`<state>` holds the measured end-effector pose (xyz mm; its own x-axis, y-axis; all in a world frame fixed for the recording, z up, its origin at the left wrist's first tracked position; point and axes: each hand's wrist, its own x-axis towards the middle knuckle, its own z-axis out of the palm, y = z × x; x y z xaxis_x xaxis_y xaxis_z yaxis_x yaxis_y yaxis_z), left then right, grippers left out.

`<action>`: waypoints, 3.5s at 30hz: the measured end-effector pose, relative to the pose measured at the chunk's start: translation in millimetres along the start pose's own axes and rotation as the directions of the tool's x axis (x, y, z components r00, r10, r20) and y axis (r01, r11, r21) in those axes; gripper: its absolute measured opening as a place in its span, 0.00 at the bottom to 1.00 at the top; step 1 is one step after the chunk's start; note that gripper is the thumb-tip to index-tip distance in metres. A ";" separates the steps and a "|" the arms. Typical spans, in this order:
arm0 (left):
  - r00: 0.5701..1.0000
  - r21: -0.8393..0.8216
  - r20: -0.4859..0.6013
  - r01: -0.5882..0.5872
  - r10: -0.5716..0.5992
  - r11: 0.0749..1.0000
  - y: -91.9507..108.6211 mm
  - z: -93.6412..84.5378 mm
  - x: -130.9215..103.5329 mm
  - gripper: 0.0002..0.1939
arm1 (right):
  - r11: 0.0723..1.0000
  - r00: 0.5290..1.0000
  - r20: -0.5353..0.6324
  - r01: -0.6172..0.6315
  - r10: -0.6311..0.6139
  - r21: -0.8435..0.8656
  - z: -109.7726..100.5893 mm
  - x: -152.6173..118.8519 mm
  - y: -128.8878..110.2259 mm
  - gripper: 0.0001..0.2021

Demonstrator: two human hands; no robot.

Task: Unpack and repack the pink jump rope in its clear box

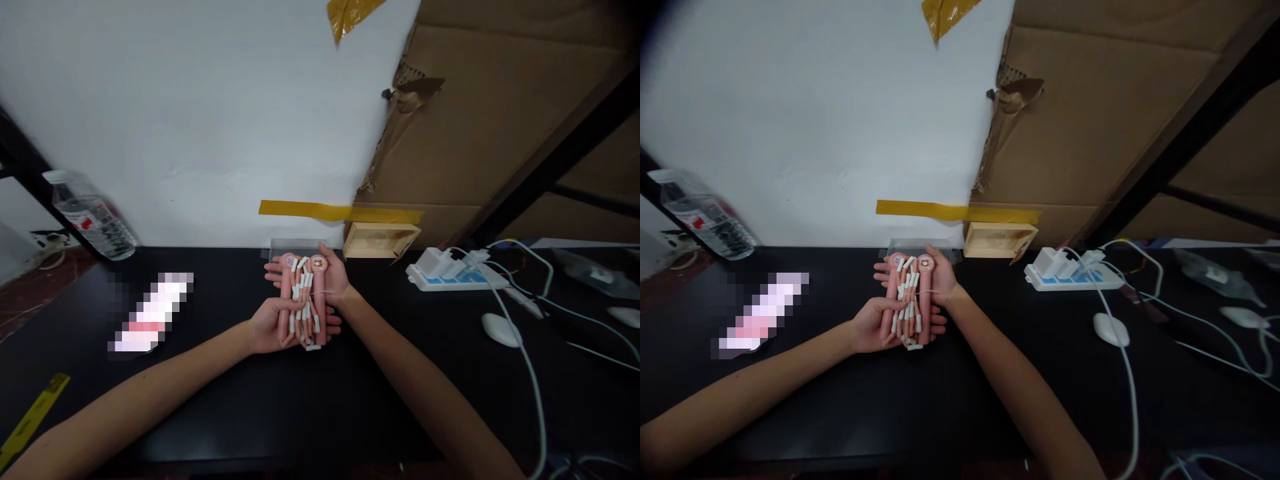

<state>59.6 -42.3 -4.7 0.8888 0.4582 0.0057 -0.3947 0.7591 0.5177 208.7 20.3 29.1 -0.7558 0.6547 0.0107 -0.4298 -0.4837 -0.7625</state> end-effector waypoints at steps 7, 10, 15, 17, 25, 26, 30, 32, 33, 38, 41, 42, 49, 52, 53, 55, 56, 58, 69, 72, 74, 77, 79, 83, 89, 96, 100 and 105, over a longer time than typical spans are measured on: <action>1.000 -0.016 -0.021 -0.009 0.009 1.000 -1.3 0.8 0.5 0.24 | 0.999 1.000 -0.006 -0.021 0.021 0.043 4.8 -1.4 -1.4 0.37; 1.000 -0.005 -0.027 -0.001 0.001 1.000 -0.8 0.4 0.5 0.24 | 0.998 1.000 -0.016 -0.011 0.012 0.055 3.0 -1.0 -0.5 0.37; 1.000 0.029 -0.020 0.002 -0.002 1.000 -0.3 -0.4 0.2 0.24 | 0.997 1.000 0.018 -0.020 0.019 0.078 -1.6 -0.6 -0.3 0.37; 1.000 0.031 -0.016 -0.002 0.002 1.000 -0.3 -0.2 0.0 0.24 | 0.996 0.999 0.034 -0.029 0.027 0.079 -2.2 -0.6 -0.4 0.36; 1.000 0.037 -0.012 0.005 -0.005 0.999 -0.5 -0.5 0.0 0.24 | 1.000 1.000 0.011 -0.007 0.007 -0.004 -1.6 1.0 0.8 0.37; 1.000 0.040 -0.012 0.004 -0.003 0.999 -0.5 -0.6 0.0 0.24 | 1.000 1.000 0.008 -0.004 0.004 -0.020 -1.4 1.0 0.9 0.37; 1.000 0.034 -0.015 0.010 -0.009 0.999 -0.3 0.0 -0.5 0.25 | 0.999 1.000 -0.017 -0.008 0.007 -0.048 -0.6 0.7 0.8 0.37; 1.000 0.028 -0.018 0.013 -0.013 1.000 -0.2 0.6 -0.8 0.24 | 0.999 1.000 -0.027 -0.014 0.013 -0.037 -0.5 0.6 0.6 0.37; 1.000 0.025 -0.020 0.013 -0.013 1.000 -0.2 0.7 -0.9 0.24 | 0.999 0.999 -0.030 -0.016 0.016 -0.029 -0.6 0.5 0.5 0.38; 1.000 0.030 -0.026 0.003 -0.003 1.000 -0.1 0.3 -1.1 0.25 | 0.999 0.998 -0.038 -0.044 0.045 0.011 -0.6 0.0 -0.3 0.39; 1.000 0.031 -0.028 -0.001 0.002 1.000 -0.4 -0.2 -1.0 0.25 | 0.998 0.998 -0.034 -0.056 0.057 0.023 1.4 -0.5 -0.9 0.39; 1.000 0.033 -0.031 -0.002 0.003 0.999 -0.6 -0.4 -1.0 0.24 | 0.998 0.998 -0.029 -0.055 0.056 0.025 2.2 -0.6 -1.0 0.39; 0.998 0.039 -0.058 0.013 -0.010 0.999 -1.4 -4.3 -1.9 0.26 | 0.998 0.999 0.001 -0.033 0.033 0.057 5.1 0.0 -0.7 0.38; 0.997 0.042 -0.079 0.019 -0.015 0.999 -0.9 -6.7 -2.8 0.28 | 0.997 0.999 -0.012 -0.035 0.036 0.069 3.0 2.1 -0.2 0.39; 0.997 0.041 -0.081 0.019 -0.015 0.999 -0.7 -7.2 -2.9 0.28 | 0.997 0.999 -0.016 -0.033 0.035 0.069 1.7 3.0 -0.1 0.39; 0.997 0.037 -0.077 0.019 -0.016 0.999 -0.6 -7.4 -2.9 0.29 | 0.997 0.999 -0.020 -0.028 0.029 0.067 -1.4 5.1 0.0 0.38; 0.997 0.036 -0.075 0.018 -0.016 0.999 -0.6 -7.1 -2.8 0.29 | 0.998 0.999 -0.022 -0.023 0.024 0.066 -2.9 5.9 0.2 0.38; 0.997 0.036 -0.070 0.014 -0.012 0.999 -0.7 -5.9 -2.6 0.29 | 0.998 1.000 -0.021 -0.017 0.018 0.066 -5.3 6.8 0.7 0.37; 0.946 0.224 -0.319 0.019 0.055 0.974 25.4 2.4 -8.0 0.16 | 0.991 0.987 -0.090 0.131 -0.131 -0.011 7.4 -0.3 -10.9 0.34; 0.906 0.471 -0.362 -0.027 0.221 0.882 42.3 5.9 -10.8 0.13 | 0.965 0.960 -0.137 0.226 -0.243 -0.130 5.1 -3.3 -23.2 0.29; 0.855 0.653 -0.370 -0.038 0.363 0.756 52.0 5.5 -12.8 0.14 | 0.921 0.908 -0.220 0.303 -0.357 -0.245 0.5 -8.8 -28.2 0.24; 0.748 0.864 -0.394 0.104 0.534 0.492 57.3 -0.9 -15.0 0.13 | 0.821 0.796 -0.311 0.364 -0.519 -0.440 -9.3 -25.8 -25.8 0.19; 0.707 0.932 -0.348 0.192 0.616 0.306 52.8 -7.0 -15.4 0.16 | 0.737 0.753 -0.306 0.331 -0.582 -0.589 -16.1 -42.3 -17.4 0.18; 0.699 0.984 -0.162 0.171 0.697 0.057 33.6 -15.3 -13.3 0.32 | 0.484 0.752 -0.178 0.207 -0.634 -0.850 -24.1 -75.1 4.8 0.25; 0.736 0.985 -0.060 0.151 0.674 -0.077 16.5 -16.2 -8.8 0.33 | 0.161 0.826 -0.051 0.049 -0.562 -0.986 -24.7 -92.8 20.6 0.31; 0.838 0.810 0.051 0.283 0.543 -0.513 17.1 -23.3 -10.5 0.41 | -0.133 0.934 0.050 0.002 -0.352 -0.991 -30.3 -94.6 21.6 0.34; 0.898 0.671 0.100 0.256 0.427 -0.696 19.3 -25.3 -12.5 0.44 | -0.228 0.971 -0.005 -0.061 -0.240 -0.972 -32.9 -96.7 21.4 0.40; 0.909 0.664 0.115 0.230 0.401 -0.712 19.7 -21.4 -15.7 0.35 | -0.299 0.985 -0.031 -0.082 -0.172 -0.951 -32.4 -95.7 22.3 0.46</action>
<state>32.9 -24.6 -13.0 0.6767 0.6675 0.3108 0.6395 -0.7420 0.2012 287.5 -34.3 -9.9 -0.6547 0.7460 0.1215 0.6606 0.6429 -0.3876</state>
